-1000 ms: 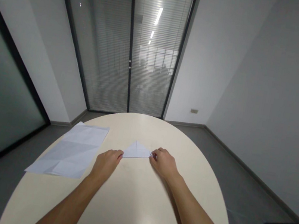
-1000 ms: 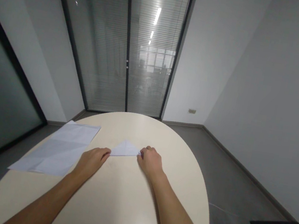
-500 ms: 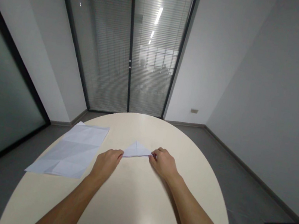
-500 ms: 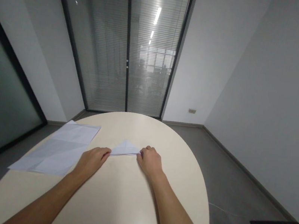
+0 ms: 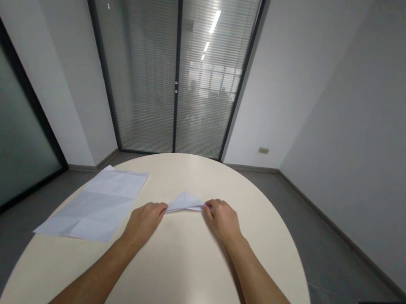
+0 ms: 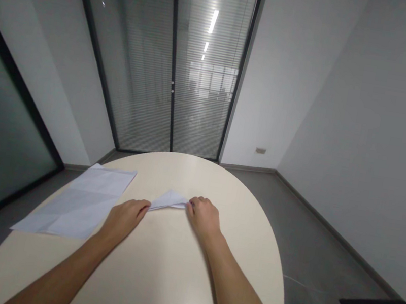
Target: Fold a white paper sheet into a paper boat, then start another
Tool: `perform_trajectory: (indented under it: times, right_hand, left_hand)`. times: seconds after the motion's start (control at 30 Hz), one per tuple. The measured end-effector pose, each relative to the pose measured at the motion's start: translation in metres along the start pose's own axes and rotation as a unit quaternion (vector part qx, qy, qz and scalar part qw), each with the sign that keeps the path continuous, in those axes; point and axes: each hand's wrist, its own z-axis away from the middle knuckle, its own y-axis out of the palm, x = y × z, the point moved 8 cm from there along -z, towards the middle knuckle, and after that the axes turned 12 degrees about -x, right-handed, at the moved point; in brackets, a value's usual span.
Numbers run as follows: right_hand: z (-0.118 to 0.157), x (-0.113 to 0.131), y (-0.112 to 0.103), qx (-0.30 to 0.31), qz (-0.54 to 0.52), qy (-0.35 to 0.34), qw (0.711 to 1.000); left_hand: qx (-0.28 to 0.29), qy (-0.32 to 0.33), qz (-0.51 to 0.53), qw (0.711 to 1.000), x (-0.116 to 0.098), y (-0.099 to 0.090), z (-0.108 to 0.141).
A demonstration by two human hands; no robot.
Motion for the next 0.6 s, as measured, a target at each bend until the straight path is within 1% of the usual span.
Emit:
perform_trajectory:
  times: [0.2, 0.33, 0.47, 0.6]
  right_hand:
    - [0.0006, 0.0012, -0.0026, -0.002, -0.018, -0.004, 1.000]
    - [0.0005, 0.0009, -0.0046, -0.014, -0.023, -0.001, 1.000]
    - [-0.0001, -0.0002, -0.0029, -0.016, -0.024, -0.001, 1.000]
    - [-0.0018, -0.0016, -0.0019, -0.041, -0.037, -0.011, 0.998]
  left_hand:
    - [-0.007, -0.009, -0.007, 1.000, 0.0029, -0.0010, 0.0002]
    - [-0.008, -0.013, -0.003, 1.000, 0.0028, -0.0024, -0.0002]
    - [-0.008, -0.022, 0.004, 1.000, 0.0028, -0.0035, -0.0003]
    - [-0.023, -0.031, 0.028, 0.999, 0.0043, -0.0029, -0.0002]
